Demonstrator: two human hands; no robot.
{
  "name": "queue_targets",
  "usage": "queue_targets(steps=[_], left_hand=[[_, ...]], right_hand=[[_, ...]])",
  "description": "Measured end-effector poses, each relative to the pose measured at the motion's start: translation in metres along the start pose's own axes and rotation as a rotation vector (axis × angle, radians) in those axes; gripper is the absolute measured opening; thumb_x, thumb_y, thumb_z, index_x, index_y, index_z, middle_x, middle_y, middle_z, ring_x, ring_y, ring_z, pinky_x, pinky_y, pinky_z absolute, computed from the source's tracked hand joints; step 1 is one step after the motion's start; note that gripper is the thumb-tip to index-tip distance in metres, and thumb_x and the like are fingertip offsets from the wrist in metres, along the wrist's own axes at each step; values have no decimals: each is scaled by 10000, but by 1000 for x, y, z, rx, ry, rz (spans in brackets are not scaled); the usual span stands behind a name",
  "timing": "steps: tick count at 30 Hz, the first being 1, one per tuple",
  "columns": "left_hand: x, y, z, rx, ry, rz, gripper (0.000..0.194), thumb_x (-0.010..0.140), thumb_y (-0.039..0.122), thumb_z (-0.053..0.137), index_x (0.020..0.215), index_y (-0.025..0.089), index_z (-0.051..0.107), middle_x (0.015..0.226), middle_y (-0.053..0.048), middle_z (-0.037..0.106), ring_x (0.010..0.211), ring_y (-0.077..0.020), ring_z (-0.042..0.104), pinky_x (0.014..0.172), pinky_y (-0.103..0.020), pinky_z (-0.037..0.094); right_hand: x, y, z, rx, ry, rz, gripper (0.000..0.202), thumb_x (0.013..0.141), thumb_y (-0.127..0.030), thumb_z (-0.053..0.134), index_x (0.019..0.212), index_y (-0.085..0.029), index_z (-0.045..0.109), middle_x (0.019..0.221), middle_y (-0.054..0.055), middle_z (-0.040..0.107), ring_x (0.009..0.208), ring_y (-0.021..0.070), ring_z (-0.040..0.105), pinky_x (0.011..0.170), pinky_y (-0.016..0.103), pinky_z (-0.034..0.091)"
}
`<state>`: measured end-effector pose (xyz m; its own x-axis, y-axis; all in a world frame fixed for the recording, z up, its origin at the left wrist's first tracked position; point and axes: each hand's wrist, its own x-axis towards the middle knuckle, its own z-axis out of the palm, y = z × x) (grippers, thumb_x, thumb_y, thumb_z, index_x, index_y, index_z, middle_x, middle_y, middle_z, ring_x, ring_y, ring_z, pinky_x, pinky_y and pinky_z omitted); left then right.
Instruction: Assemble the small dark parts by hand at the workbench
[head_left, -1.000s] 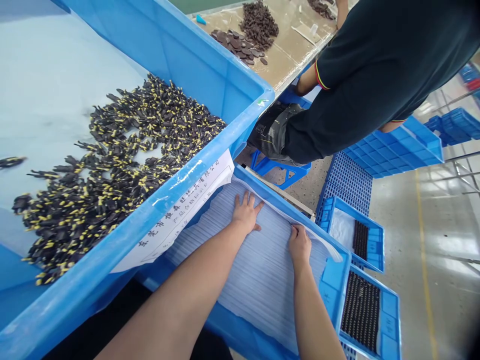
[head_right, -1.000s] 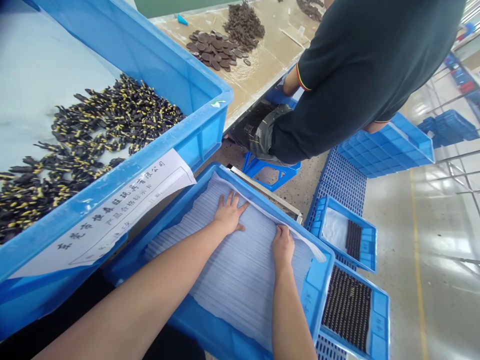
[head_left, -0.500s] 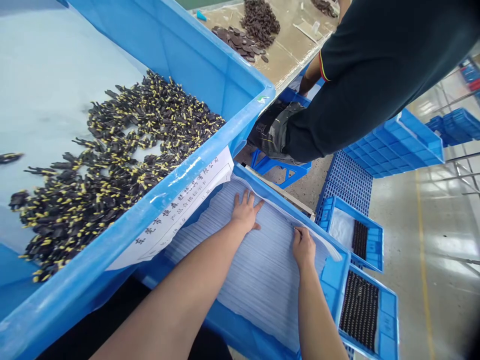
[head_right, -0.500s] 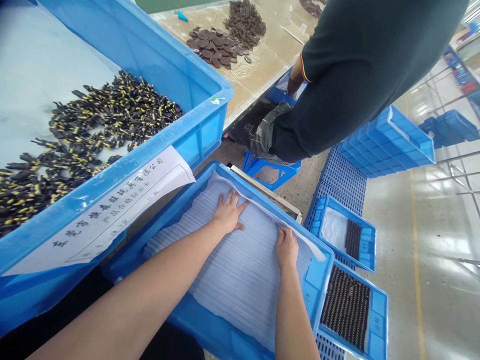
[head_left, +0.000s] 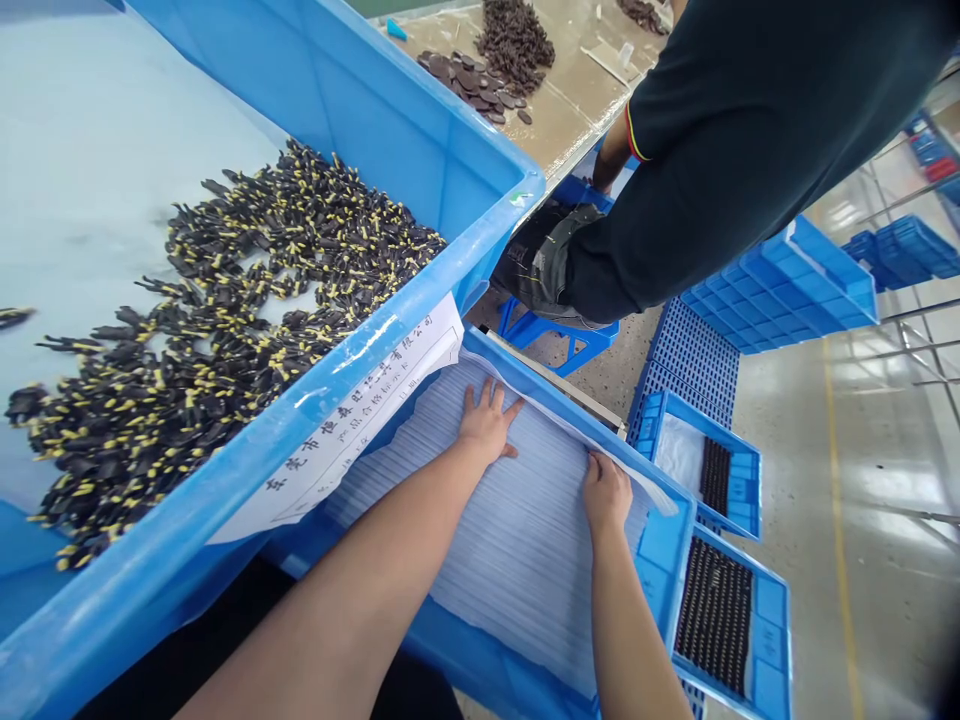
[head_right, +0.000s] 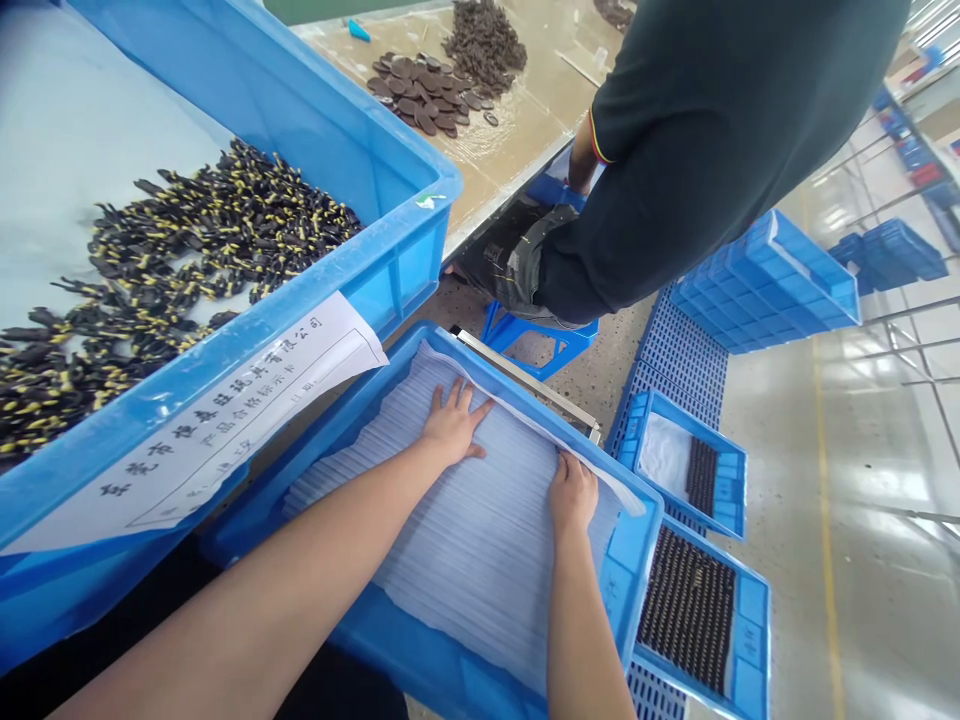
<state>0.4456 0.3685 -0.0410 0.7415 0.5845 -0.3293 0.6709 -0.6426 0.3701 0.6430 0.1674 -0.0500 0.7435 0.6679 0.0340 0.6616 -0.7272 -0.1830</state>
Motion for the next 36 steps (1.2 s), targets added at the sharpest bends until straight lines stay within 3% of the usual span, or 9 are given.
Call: queue_targets(steps=[11, 20, 26, 36], left_hand=[[0, 1, -2, 9, -32, 0, 1094, 704, 691, 786, 1599, 348, 258, 1678, -205, 110, 1555, -431, 11, 1189, -708, 59], [3, -2, 5, 16, -16, 5, 1121, 682, 710, 789, 1599, 352, 253, 1677, -209, 99, 1552, -440, 2, 1183, -717, 62], [3, -2, 5, 13, -23, 4, 1114, 687, 707, 787, 1599, 354, 252, 1676, -208, 105, 1553, -437, 1, 1182, -716, 54], [-3, -1, 1, 11, 14, 9, 1076, 710, 672, 792, 1594, 332, 282, 1666, -214, 147, 1550, -437, 44, 1187, -709, 73]], right_hand=[[-1, 28, -2, -41, 40, 22, 466, 962, -405, 385, 1094, -180, 771, 1011, 152, 751, 873, 285, 625, 840, 396, 443], [4, 49, -7, 23, 14, -50, 484, 951, -429, 381, 1081, -183, 777, 1112, 120, 762, 994, 275, 651, 937, 381, 464], [-4, 62, -13, -55, 39, 85, 504, 950, -424, 378, 1128, -165, 772, 1109, 161, 751, 965, 316, 646, 892, 425, 470], [-11, 76, -39, -244, -33, 302, 492, 966, -372, 367, 1205, -192, 757, 1049, 188, 733, 834, 323, 665, 740, 419, 473]])
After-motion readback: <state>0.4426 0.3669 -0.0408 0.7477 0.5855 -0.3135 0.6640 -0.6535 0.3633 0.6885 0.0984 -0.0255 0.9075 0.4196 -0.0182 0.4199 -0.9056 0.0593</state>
